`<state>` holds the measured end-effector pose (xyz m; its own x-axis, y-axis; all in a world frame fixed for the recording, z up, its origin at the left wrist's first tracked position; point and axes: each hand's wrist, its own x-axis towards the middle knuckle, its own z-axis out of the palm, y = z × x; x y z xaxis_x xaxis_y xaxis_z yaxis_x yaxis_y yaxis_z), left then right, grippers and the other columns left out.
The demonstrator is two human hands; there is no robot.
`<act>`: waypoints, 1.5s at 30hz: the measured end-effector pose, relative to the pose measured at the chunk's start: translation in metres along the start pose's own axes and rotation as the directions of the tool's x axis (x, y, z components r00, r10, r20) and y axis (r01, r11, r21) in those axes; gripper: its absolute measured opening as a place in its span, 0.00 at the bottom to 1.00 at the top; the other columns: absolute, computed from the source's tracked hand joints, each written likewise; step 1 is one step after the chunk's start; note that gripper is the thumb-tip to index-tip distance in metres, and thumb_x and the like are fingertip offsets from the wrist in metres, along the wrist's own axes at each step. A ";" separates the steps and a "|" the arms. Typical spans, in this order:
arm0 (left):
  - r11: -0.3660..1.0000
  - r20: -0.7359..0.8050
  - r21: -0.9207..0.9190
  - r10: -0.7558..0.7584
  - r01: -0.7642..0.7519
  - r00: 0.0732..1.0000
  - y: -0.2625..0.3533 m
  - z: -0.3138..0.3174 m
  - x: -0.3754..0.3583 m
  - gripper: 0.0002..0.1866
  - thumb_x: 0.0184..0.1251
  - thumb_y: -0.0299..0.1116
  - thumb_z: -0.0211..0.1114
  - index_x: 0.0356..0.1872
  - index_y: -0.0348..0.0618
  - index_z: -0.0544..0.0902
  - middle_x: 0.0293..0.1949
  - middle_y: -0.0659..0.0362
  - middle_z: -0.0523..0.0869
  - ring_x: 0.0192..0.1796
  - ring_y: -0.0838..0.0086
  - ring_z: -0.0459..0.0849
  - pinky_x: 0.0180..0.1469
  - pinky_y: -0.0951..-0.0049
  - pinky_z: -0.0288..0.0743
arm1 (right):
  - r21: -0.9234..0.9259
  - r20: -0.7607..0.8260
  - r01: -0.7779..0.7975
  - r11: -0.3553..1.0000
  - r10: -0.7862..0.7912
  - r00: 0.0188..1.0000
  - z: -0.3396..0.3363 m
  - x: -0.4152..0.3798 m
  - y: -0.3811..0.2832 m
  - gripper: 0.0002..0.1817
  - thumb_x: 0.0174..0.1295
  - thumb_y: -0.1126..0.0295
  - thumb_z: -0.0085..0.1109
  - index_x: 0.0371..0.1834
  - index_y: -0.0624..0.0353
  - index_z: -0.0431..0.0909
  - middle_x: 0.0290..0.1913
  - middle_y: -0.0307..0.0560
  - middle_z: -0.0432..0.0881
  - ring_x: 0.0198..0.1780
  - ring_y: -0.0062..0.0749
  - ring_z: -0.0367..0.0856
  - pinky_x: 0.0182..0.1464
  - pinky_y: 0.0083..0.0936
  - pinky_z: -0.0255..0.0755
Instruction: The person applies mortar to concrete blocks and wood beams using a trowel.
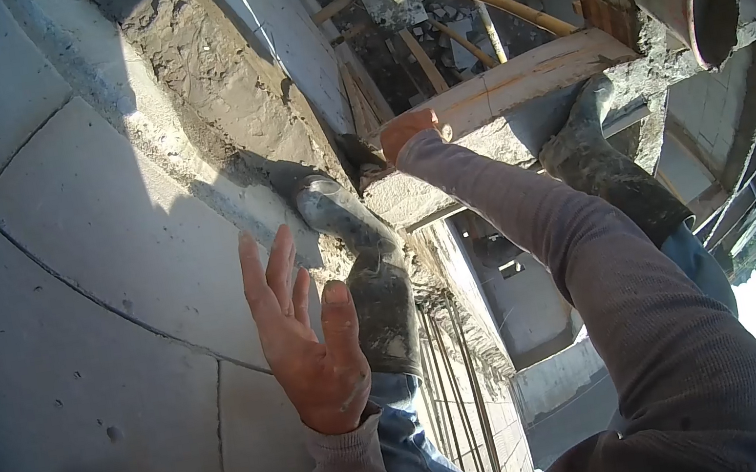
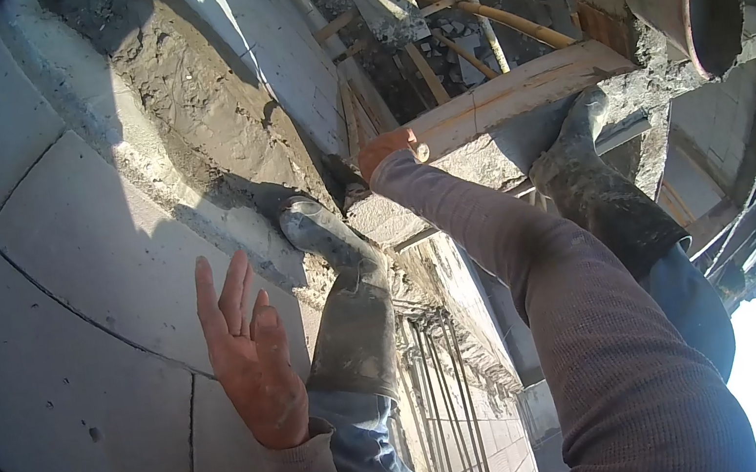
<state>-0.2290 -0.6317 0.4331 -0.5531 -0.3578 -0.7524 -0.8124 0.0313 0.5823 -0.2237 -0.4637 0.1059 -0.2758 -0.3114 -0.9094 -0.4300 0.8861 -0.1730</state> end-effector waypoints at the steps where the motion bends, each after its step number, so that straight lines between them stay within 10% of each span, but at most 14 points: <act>1: 1.000 -0.010 -0.016 0.008 -0.008 1.000 0.000 0.000 0.001 0.53 0.72 0.55 0.66 0.80 0.28 0.46 0.74 0.34 0.65 0.78 0.45 0.63 0.78 0.46 0.56 | 0.029 0.075 -0.041 0.999 0.038 0.996 -0.002 -0.006 -0.013 0.11 0.65 0.66 0.60 0.43 0.49 0.92 0.46 0.44 0.92 0.49 0.47 0.90 0.42 0.49 0.79; 8: 0.995 -0.043 -0.098 0.004 -0.008 0.999 0.009 -0.001 0.003 0.52 0.72 0.52 0.67 0.80 0.29 0.46 0.74 0.34 0.65 0.79 0.46 0.62 0.79 0.46 0.54 | 0.059 0.340 -0.135 0.989 0.107 0.934 -0.005 0.030 -0.033 0.18 0.67 0.64 0.64 0.60 0.50 0.86 0.55 0.45 0.88 0.54 0.49 0.87 0.49 0.54 0.78; 13: 0.987 -0.081 -0.153 0.031 -0.043 0.996 0.009 -0.003 0.006 0.50 0.73 0.50 0.66 0.80 0.30 0.46 0.73 0.34 0.68 0.79 0.46 0.62 0.79 0.46 0.55 | -0.120 0.533 0.276 0.954 -0.173 0.828 -0.029 0.055 -0.039 0.20 0.63 0.63 0.69 0.58 0.54 0.87 0.58 0.48 0.88 0.57 0.46 0.87 0.53 0.49 0.83; 18: 0.976 -0.150 -0.212 0.023 -0.055 0.988 0.014 -0.006 0.009 0.49 0.73 0.48 0.65 0.80 0.30 0.47 0.72 0.33 0.69 0.78 0.45 0.64 0.79 0.46 0.57 | -0.304 0.772 0.834 0.461 -0.394 0.499 -0.021 0.054 -0.058 0.16 0.65 0.64 0.66 0.54 0.55 0.88 0.55 0.51 0.89 0.54 0.40 0.89 0.51 0.43 0.84; 19: 0.970 -0.177 -0.232 0.027 -0.068 0.984 0.015 -0.007 0.009 0.48 0.73 0.47 0.65 0.80 0.31 0.47 0.72 0.33 0.69 0.77 0.44 0.65 0.78 0.46 0.57 | -0.250 0.720 0.704 0.665 -0.359 0.594 -0.020 0.045 -0.056 0.20 0.58 0.69 0.70 0.56 0.53 0.87 0.54 0.49 0.88 0.52 0.42 0.88 0.49 0.45 0.85; 22: 0.959 -0.220 -0.277 -0.008 -0.055 0.975 0.017 -0.004 0.007 0.48 0.72 0.48 0.66 0.80 0.31 0.48 0.71 0.33 0.70 0.76 0.44 0.66 0.78 0.45 0.58 | -0.265 0.683 0.759 0.594 -0.441 0.583 -0.021 0.034 -0.051 0.23 0.58 0.68 0.71 0.59 0.53 0.84 0.54 0.47 0.88 0.52 0.40 0.88 0.48 0.45 0.85; 25: 0.977 -0.180 -0.204 0.029 -0.066 0.983 0.015 -0.005 0.006 0.43 0.79 0.49 0.58 0.80 0.30 0.48 0.72 0.35 0.70 0.77 0.45 0.66 0.78 0.47 0.60 | 0.038 0.504 0.283 0.959 -0.262 0.823 -0.055 0.000 -0.051 0.20 0.64 0.59 0.64 0.51 0.62 0.88 0.44 0.50 0.91 0.50 0.42 0.91 0.48 0.46 0.84; 38: 0.974 -0.159 -0.216 0.037 -0.071 0.987 0.012 0.004 0.008 0.41 0.81 0.47 0.57 0.80 0.31 0.48 0.72 0.36 0.71 0.77 0.46 0.67 0.77 0.48 0.61 | 0.114 0.351 0.511 0.852 -0.516 0.782 -0.068 -0.093 -0.018 0.20 0.61 0.54 0.66 0.49 0.55 0.89 0.49 0.49 0.90 0.50 0.44 0.89 0.48 0.41 0.83; 40: 0.980 -0.166 -0.171 0.072 -0.100 0.983 0.007 -0.001 0.009 0.43 0.79 0.48 0.58 0.80 0.32 0.48 0.71 0.36 0.71 0.77 0.46 0.67 0.78 0.48 0.61 | 0.068 0.532 0.444 0.894 -0.409 0.742 -0.097 -0.098 0.009 0.19 0.61 0.57 0.66 0.47 0.61 0.89 0.48 0.54 0.89 0.50 0.46 0.89 0.50 0.42 0.83; 45: 0.988 -0.192 -0.147 0.019 -0.048 0.981 0.011 0.004 0.008 0.45 0.77 0.51 0.61 0.80 0.32 0.49 0.71 0.36 0.72 0.77 0.47 0.68 0.78 0.48 0.61 | 0.199 0.338 0.079 0.977 -0.144 0.930 -0.067 -0.036 0.070 0.16 0.59 0.68 0.65 0.48 0.62 0.88 0.48 0.59 0.89 0.53 0.50 0.89 0.54 0.44 0.82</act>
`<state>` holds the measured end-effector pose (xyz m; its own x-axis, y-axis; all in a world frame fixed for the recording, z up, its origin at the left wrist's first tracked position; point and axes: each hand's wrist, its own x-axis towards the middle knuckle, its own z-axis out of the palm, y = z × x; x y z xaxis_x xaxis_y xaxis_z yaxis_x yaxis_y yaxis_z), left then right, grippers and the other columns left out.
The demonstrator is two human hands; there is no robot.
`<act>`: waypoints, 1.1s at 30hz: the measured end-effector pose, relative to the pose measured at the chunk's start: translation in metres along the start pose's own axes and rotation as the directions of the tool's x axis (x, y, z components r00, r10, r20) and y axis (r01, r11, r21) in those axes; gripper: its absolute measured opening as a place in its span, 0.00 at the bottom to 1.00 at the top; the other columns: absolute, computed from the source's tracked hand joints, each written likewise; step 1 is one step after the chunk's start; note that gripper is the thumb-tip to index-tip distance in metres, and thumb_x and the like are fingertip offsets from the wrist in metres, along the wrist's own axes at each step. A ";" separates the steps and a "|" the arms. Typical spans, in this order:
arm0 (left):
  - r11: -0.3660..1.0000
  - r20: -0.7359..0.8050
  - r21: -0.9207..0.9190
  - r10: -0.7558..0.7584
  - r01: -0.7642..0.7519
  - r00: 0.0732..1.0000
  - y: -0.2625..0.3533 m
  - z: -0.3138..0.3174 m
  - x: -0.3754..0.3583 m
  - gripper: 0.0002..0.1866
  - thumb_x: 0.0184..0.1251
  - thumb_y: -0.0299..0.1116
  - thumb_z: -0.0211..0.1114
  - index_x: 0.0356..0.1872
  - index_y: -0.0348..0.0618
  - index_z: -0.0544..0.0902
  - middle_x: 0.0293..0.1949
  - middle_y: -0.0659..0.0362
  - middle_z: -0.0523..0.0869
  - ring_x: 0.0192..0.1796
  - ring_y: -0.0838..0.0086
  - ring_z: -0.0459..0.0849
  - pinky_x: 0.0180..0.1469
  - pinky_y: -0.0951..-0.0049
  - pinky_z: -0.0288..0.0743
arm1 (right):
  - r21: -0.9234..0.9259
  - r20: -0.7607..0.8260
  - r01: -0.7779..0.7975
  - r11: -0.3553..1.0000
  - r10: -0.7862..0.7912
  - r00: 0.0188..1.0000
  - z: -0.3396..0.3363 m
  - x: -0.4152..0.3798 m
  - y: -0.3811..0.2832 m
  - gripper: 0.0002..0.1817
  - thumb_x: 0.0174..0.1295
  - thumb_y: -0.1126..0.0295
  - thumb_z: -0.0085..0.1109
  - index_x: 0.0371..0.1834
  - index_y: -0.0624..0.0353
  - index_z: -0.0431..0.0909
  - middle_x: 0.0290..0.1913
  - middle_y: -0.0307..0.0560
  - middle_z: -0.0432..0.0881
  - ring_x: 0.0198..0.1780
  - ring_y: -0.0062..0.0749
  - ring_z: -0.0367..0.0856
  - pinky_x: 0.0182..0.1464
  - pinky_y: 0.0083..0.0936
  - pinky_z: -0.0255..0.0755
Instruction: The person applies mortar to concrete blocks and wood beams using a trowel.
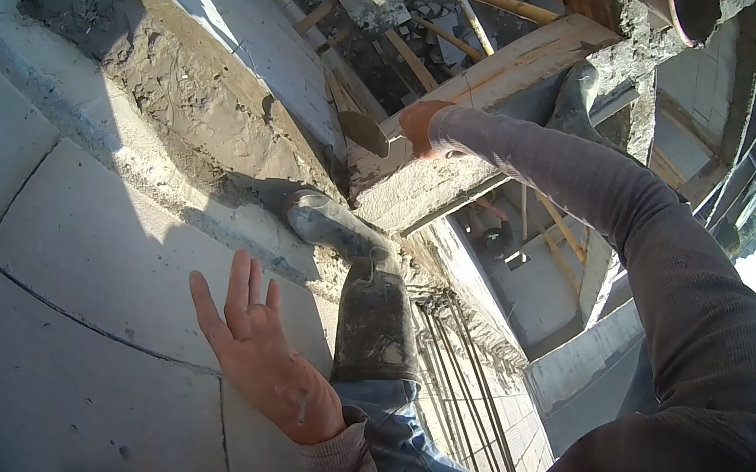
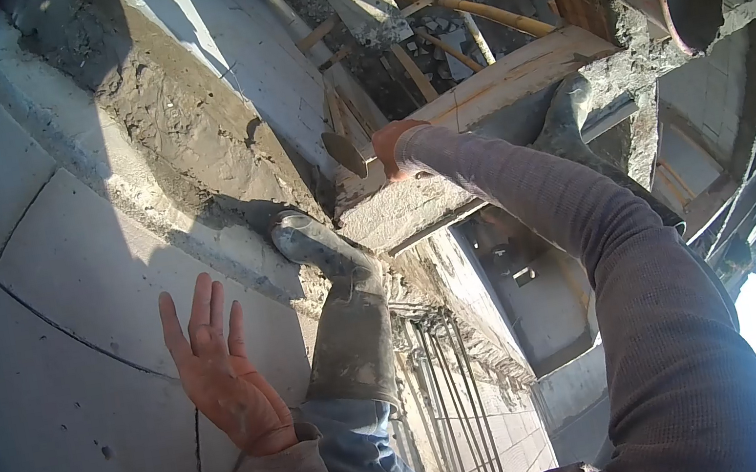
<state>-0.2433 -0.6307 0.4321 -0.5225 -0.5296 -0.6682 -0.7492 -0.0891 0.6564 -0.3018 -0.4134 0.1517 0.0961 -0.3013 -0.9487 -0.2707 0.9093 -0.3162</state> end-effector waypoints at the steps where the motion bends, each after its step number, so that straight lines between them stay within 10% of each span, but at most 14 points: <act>1: 1.000 0.014 0.000 -0.006 0.006 1.000 0.000 0.001 0.000 0.46 0.76 0.52 0.62 0.80 0.32 0.49 0.71 0.35 0.72 0.77 0.48 0.68 0.78 0.48 0.61 | 0.044 -0.025 -0.075 0.996 0.077 0.997 0.001 0.019 0.005 0.16 0.60 0.69 0.66 0.50 0.62 0.88 0.51 0.57 0.89 0.54 0.50 0.88 0.55 0.44 0.82; 11: 1.000 0.033 -0.001 -0.011 0.011 0.999 -0.005 -0.001 0.000 0.45 0.77 0.50 0.62 0.80 0.32 0.50 0.71 0.34 0.71 0.76 0.46 0.68 0.77 0.48 0.62 | -0.118 -0.185 0.154 0.981 -0.174 0.967 0.051 0.089 -0.050 0.18 0.63 0.68 0.67 0.57 0.55 0.87 0.58 0.47 0.88 0.59 0.44 0.87 0.52 0.44 0.84; 23: 0.998 0.012 -0.058 0.012 -0.011 1.000 0.006 0.003 0.001 0.44 0.80 0.50 0.57 0.80 0.31 0.46 0.71 0.36 0.71 0.77 0.47 0.67 0.78 0.50 0.62 | -0.175 0.130 0.292 0.940 -0.272 0.953 0.012 -0.004 -0.111 0.15 0.57 0.65 0.72 0.43 0.62 0.90 0.40 0.54 0.91 0.45 0.46 0.91 0.46 0.42 0.85; 33: 0.995 0.063 -0.099 -0.005 0.011 0.998 0.005 0.014 -0.006 0.43 0.80 0.45 0.58 0.81 0.33 0.45 0.71 0.38 0.72 0.76 0.49 0.67 0.78 0.50 0.60 | 0.076 0.019 0.202 0.976 -0.204 0.979 0.050 -0.025 -0.112 0.21 0.49 0.63 0.76 0.47 0.56 0.90 0.48 0.54 0.90 0.52 0.47 0.90 0.49 0.43 0.85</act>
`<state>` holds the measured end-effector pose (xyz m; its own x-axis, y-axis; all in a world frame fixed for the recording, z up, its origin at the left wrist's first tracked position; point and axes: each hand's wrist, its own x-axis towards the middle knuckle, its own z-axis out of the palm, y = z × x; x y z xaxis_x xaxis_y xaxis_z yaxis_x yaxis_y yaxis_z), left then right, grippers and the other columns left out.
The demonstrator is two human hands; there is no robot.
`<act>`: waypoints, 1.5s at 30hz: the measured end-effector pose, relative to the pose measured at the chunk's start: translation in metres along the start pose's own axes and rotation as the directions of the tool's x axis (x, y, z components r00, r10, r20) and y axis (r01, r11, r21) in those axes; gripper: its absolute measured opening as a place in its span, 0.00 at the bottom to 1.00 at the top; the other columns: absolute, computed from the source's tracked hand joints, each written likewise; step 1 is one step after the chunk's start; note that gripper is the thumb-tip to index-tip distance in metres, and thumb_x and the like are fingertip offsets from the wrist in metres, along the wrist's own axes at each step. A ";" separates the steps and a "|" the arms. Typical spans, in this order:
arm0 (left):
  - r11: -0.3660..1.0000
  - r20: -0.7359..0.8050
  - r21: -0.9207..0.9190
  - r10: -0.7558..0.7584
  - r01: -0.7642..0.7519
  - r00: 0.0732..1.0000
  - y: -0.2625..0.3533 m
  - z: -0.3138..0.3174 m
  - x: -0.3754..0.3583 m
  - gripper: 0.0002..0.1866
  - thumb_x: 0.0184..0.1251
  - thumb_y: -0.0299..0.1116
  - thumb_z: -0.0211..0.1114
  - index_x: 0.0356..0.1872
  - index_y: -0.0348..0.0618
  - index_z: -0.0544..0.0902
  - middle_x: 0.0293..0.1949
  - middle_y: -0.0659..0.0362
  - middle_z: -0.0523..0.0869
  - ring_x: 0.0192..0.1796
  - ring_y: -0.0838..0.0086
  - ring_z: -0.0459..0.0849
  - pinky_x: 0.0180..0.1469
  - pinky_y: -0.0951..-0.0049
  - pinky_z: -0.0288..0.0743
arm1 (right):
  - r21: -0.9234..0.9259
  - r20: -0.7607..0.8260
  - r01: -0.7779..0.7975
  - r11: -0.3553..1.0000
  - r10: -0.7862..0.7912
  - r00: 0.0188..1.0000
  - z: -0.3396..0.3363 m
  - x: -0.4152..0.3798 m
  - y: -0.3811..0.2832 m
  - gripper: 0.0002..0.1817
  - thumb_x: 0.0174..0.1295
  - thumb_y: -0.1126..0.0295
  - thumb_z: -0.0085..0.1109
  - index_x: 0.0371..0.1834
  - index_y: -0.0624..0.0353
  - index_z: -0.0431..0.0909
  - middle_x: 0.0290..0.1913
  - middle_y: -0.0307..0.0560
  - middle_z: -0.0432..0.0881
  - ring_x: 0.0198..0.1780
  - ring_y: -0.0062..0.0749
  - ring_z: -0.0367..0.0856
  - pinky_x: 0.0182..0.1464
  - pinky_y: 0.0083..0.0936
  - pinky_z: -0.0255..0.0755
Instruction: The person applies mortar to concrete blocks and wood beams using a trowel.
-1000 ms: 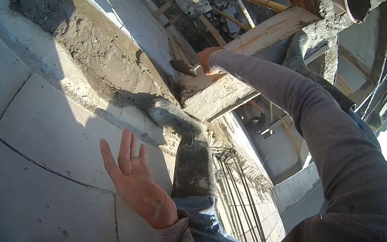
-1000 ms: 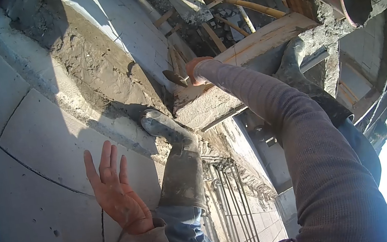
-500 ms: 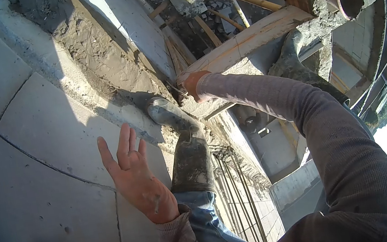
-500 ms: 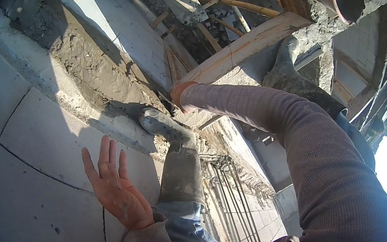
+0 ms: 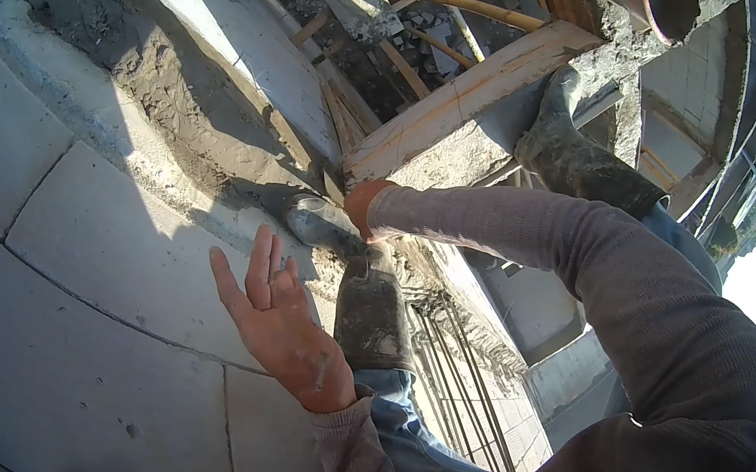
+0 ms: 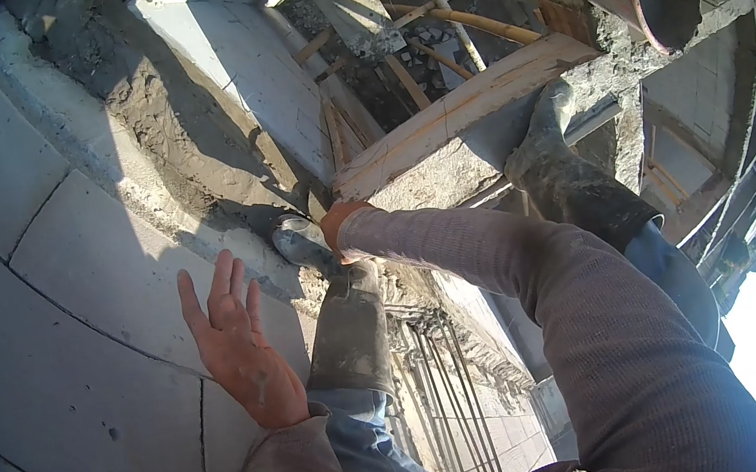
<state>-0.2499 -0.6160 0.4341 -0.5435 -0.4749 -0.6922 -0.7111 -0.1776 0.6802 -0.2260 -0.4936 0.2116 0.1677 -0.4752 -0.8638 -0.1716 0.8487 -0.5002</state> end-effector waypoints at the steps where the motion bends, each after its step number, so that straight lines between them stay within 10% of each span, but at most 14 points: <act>1: 0.999 0.005 -0.053 -0.013 0.013 1.000 0.001 0.003 0.000 0.43 0.79 0.40 0.60 0.81 0.34 0.44 0.71 0.38 0.71 0.77 0.49 0.67 0.78 0.50 0.58 | 0.006 0.004 -0.007 1.000 0.007 1.000 -0.005 -0.004 -0.005 0.21 0.49 0.63 0.76 0.47 0.57 0.90 0.49 0.54 0.90 0.52 0.48 0.90 0.49 0.44 0.85; 21: 0.999 -0.009 -0.017 -0.028 0.028 1.000 -0.009 0.024 -0.002 0.40 0.80 0.33 0.59 0.80 0.31 0.44 0.70 0.39 0.72 0.75 0.52 0.69 0.77 0.56 0.64 | 0.100 -0.008 0.041 0.994 -0.040 0.999 0.030 -0.055 0.043 0.15 0.54 0.69 0.69 0.43 0.66 0.88 0.43 0.61 0.90 0.49 0.49 0.91 0.49 0.41 0.85; 31: 0.995 -0.082 0.065 -0.071 0.077 0.994 -0.014 0.011 0.004 0.34 0.82 0.29 0.53 0.80 0.31 0.48 0.69 0.42 0.76 0.74 0.55 0.72 0.75 0.58 0.67 | 0.547 -0.136 -0.232 0.805 0.358 0.924 -0.014 0.001 0.118 0.19 0.60 0.63 0.61 0.43 0.72 0.87 0.43 0.66 0.89 0.47 0.53 0.90 0.51 0.42 0.84; 34: 0.996 -0.084 0.053 -0.074 0.078 0.994 -0.012 0.007 0.006 0.34 0.81 0.28 0.53 0.80 0.32 0.49 0.69 0.42 0.76 0.74 0.54 0.72 0.75 0.56 0.66 | 0.423 -0.052 -0.336 0.842 0.393 0.918 -0.028 0.066 0.117 0.18 0.60 0.63 0.62 0.46 0.68 0.87 0.48 0.63 0.89 0.50 0.52 0.90 0.53 0.43 0.83; 36: 0.996 -0.083 0.056 -0.068 0.072 0.994 -0.013 0.004 0.007 0.34 0.81 0.28 0.53 0.80 0.32 0.50 0.69 0.42 0.76 0.74 0.54 0.72 0.75 0.55 0.66 | -0.276 0.059 0.006 0.961 0.011 0.998 -0.018 0.114 0.105 0.17 0.59 0.68 0.63 0.50 0.62 0.88 0.53 0.57 0.88 0.52 0.51 0.89 0.54 0.45 0.83; 45: 0.999 -0.067 0.034 -0.028 0.031 0.997 -0.012 -0.013 0.010 0.35 0.81 0.34 0.54 0.80 0.32 0.49 0.70 0.39 0.73 0.75 0.49 0.69 0.77 0.51 0.64 | -0.551 0.286 0.234 0.801 -0.082 0.955 -0.016 0.123 0.041 0.17 0.61 0.61 0.64 0.50 0.54 0.89 0.49 0.58 0.89 0.50 0.49 0.90 0.50 0.50 0.82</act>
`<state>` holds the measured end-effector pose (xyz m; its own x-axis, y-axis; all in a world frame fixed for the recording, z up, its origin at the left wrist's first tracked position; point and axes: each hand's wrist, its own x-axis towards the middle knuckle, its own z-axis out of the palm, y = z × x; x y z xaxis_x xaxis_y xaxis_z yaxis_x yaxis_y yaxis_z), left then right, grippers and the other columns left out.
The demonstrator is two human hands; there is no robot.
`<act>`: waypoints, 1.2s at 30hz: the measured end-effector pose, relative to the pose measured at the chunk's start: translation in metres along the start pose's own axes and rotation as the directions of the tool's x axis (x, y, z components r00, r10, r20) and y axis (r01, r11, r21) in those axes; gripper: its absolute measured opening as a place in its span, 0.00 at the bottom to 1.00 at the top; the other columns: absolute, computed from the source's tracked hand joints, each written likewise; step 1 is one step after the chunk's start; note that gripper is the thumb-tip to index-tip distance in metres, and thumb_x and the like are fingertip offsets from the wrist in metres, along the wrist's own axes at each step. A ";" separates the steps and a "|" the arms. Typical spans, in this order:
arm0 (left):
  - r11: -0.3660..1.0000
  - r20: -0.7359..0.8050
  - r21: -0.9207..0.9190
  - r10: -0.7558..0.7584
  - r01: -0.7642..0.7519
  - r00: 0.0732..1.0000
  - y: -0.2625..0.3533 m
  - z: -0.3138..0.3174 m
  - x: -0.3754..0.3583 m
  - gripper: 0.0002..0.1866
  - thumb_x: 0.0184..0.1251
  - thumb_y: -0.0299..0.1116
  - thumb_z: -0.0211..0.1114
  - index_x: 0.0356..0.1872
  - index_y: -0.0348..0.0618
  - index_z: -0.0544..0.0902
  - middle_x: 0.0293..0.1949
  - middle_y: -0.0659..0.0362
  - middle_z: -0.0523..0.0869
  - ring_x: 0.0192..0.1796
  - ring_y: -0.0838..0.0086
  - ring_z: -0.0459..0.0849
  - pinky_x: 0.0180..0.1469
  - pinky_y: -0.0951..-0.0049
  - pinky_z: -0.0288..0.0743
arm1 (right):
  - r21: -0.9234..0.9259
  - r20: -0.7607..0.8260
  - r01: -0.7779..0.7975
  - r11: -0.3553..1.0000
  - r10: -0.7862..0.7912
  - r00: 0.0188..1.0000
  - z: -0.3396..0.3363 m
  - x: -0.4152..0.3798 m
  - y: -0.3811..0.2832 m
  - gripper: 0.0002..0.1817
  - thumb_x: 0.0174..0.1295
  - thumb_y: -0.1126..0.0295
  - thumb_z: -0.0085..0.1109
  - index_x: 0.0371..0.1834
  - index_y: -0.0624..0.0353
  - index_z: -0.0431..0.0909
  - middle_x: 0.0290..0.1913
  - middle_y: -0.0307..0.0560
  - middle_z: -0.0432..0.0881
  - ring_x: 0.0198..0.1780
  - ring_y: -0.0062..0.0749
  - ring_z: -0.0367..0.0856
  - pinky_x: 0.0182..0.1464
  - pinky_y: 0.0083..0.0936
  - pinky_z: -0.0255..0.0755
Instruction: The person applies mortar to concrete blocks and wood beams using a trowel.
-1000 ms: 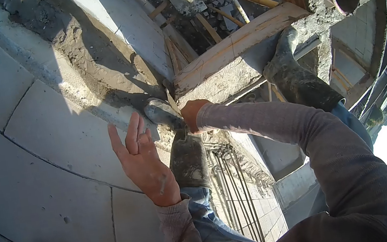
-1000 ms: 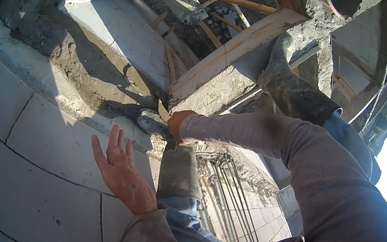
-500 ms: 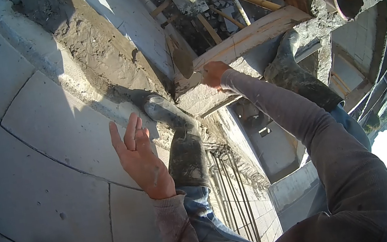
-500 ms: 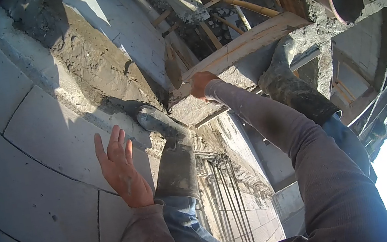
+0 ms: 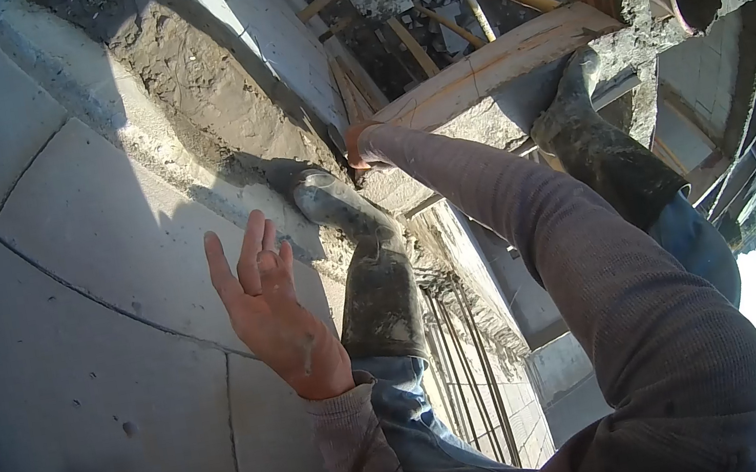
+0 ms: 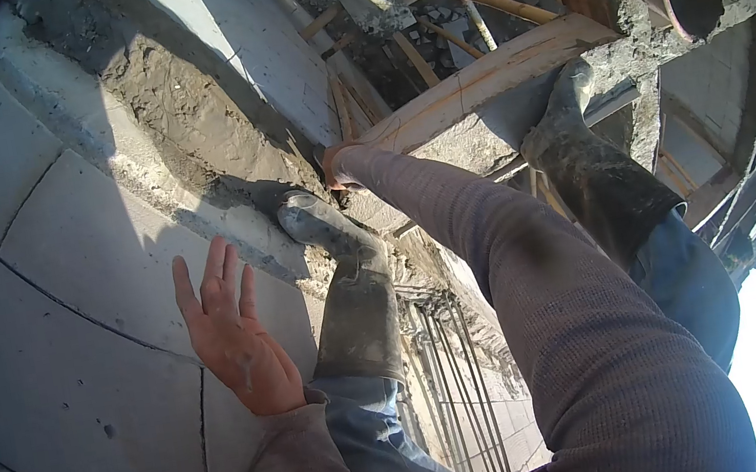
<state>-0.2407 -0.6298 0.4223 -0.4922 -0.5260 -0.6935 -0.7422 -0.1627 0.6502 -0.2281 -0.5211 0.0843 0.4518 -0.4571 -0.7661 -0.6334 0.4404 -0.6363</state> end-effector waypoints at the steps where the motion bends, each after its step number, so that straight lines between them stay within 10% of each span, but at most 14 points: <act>1: 1.000 0.020 0.024 0.017 -0.017 1.000 0.001 -0.001 0.000 0.36 0.83 0.41 0.52 0.80 0.31 0.48 0.71 0.36 0.71 0.76 0.48 0.68 0.78 0.50 0.62 | 0.092 -0.059 -0.056 0.994 0.061 0.996 0.006 -0.003 -0.004 0.17 0.60 0.61 0.64 0.49 0.55 0.89 0.48 0.58 0.89 0.49 0.50 0.89 0.50 0.49 0.82; 4: 1.000 0.034 -0.021 0.005 -0.004 0.999 0.006 -0.007 -0.004 0.37 0.83 0.41 0.53 0.80 0.31 0.48 0.71 0.35 0.71 0.76 0.47 0.68 0.78 0.50 0.62 | 0.582 -0.298 -0.097 0.807 0.323 0.898 0.050 -0.032 -0.023 0.16 0.59 0.62 0.63 0.46 0.58 0.88 0.44 0.58 0.89 0.46 0.51 0.89 0.49 0.47 0.82; 9: 0.998 0.059 -0.041 0.052 -0.050 0.997 0.002 -0.013 -0.004 0.37 0.83 0.41 0.53 0.80 0.31 0.48 0.71 0.34 0.70 0.76 0.47 0.68 0.78 0.49 0.62 | 0.759 -0.563 0.193 0.621 0.478 0.674 0.107 -0.053 -0.038 0.17 0.57 0.61 0.64 0.45 0.59 0.85 0.35 0.58 0.87 0.39 0.56 0.87 0.47 0.44 0.81; 15: 0.999 0.022 -0.030 0.031 -0.030 0.999 0.010 0.003 0.000 0.36 0.83 0.40 0.53 0.80 0.31 0.48 0.71 0.34 0.71 0.76 0.46 0.68 0.78 0.49 0.63 | 0.888 -0.374 0.184 0.422 0.426 0.824 0.098 -0.079 -0.030 0.17 0.61 0.60 0.63 0.45 0.62 0.83 0.30 0.53 0.87 0.36 0.49 0.89 0.45 0.42 0.82; 21: 0.999 0.017 -0.029 0.021 -0.020 1.000 0.009 0.009 -0.003 0.34 0.84 0.39 0.50 0.79 0.31 0.48 0.71 0.35 0.71 0.75 0.46 0.69 0.77 0.48 0.63 | 0.602 -0.471 0.139 0.786 0.208 0.857 0.109 -0.081 -0.046 0.15 0.55 0.65 0.62 0.41 0.63 0.84 0.45 0.59 0.87 0.51 0.54 0.87 0.53 0.44 0.82; 30: 1.000 0.026 0.022 0.008 -0.009 1.000 0.009 0.021 -0.007 0.34 0.85 0.40 0.47 0.79 0.31 0.47 0.71 0.35 0.71 0.76 0.46 0.68 0.77 0.49 0.64 | 0.794 -0.321 0.056 0.605 0.340 0.884 0.084 -0.106 -0.071 0.17 0.52 0.61 0.68 0.36 0.66 0.87 0.37 0.61 0.88 0.44 0.53 0.89 0.50 0.43 0.83; 35: 1.000 0.022 0.013 0.001 -0.001 1.000 0.003 0.013 -0.006 0.35 0.84 0.40 0.49 0.80 0.31 0.46 0.71 0.35 0.71 0.76 0.47 0.68 0.78 0.50 0.63 | 0.972 -0.230 0.183 0.151 0.421 0.877 0.098 -0.142 -0.006 0.13 0.54 0.64 0.70 0.37 0.62 0.91 0.29 0.45 0.88 0.32 0.27 0.86 0.36 0.32 0.80; 36: 1.000 0.015 0.014 -0.010 0.010 1.000 0.001 0.013 -0.006 0.35 0.84 0.40 0.49 0.80 0.31 0.46 0.71 0.35 0.71 0.76 0.47 0.68 0.78 0.50 0.63 | 0.957 -0.230 0.126 0.259 0.419 0.878 0.094 -0.140 0.000 0.15 0.55 0.62 0.71 0.37 0.62 0.91 0.29 0.46 0.88 0.34 0.28 0.87 0.37 0.33 0.81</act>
<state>-0.2445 -0.6164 0.4228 -0.4914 -0.5121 -0.7045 -0.7534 -0.1559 0.6388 -0.2319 -0.3842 0.1833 -0.0130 -0.3942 -0.9189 0.4944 0.7963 -0.3486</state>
